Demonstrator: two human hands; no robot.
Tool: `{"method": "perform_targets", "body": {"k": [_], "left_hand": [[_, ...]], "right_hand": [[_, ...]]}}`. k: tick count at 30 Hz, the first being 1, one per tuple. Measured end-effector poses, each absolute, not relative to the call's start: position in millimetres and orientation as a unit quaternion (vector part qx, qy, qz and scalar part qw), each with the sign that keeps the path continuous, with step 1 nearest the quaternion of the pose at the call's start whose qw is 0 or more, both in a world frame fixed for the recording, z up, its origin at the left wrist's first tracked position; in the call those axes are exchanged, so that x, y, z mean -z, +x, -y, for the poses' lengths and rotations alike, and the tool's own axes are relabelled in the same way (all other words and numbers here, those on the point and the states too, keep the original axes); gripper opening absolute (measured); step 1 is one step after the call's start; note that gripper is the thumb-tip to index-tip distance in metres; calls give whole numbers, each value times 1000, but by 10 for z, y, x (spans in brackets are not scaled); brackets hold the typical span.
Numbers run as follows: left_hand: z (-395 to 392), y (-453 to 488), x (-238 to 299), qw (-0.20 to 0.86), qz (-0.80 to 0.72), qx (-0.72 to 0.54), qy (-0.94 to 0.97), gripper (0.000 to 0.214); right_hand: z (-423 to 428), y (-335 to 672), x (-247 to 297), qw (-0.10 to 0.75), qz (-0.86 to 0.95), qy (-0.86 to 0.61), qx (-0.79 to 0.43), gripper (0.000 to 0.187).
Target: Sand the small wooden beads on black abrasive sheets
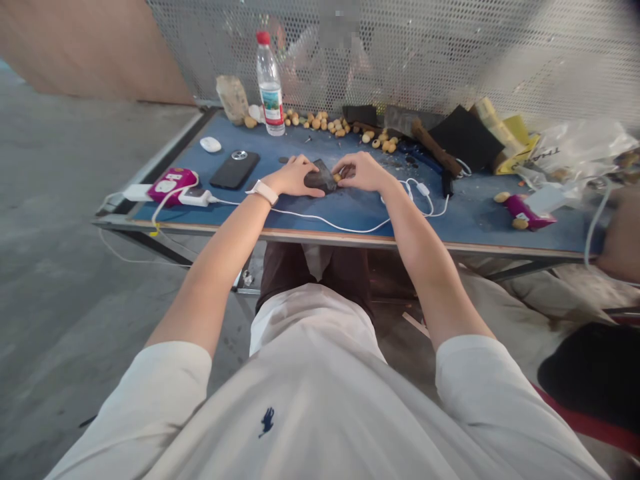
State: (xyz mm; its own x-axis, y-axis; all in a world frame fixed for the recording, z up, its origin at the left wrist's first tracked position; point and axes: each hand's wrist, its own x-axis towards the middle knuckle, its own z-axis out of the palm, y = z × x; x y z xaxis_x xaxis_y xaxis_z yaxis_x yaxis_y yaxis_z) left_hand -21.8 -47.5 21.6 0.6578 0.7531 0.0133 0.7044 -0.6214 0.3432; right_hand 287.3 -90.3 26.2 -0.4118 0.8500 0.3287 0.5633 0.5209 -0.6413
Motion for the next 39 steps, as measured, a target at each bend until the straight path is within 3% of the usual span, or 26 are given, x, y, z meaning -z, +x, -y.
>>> {"method": "perform_targets", "body": {"k": [6,39], "left_hand": [[486,-221,-220,146,-409,-71,898,130],[509,-204,-227,145,-417,-66,895,132]], "right_hand": [[832,2926,-192,320,818,-429,-210,36],[897,2966,-292,271,828,-454,-186,22]]}}
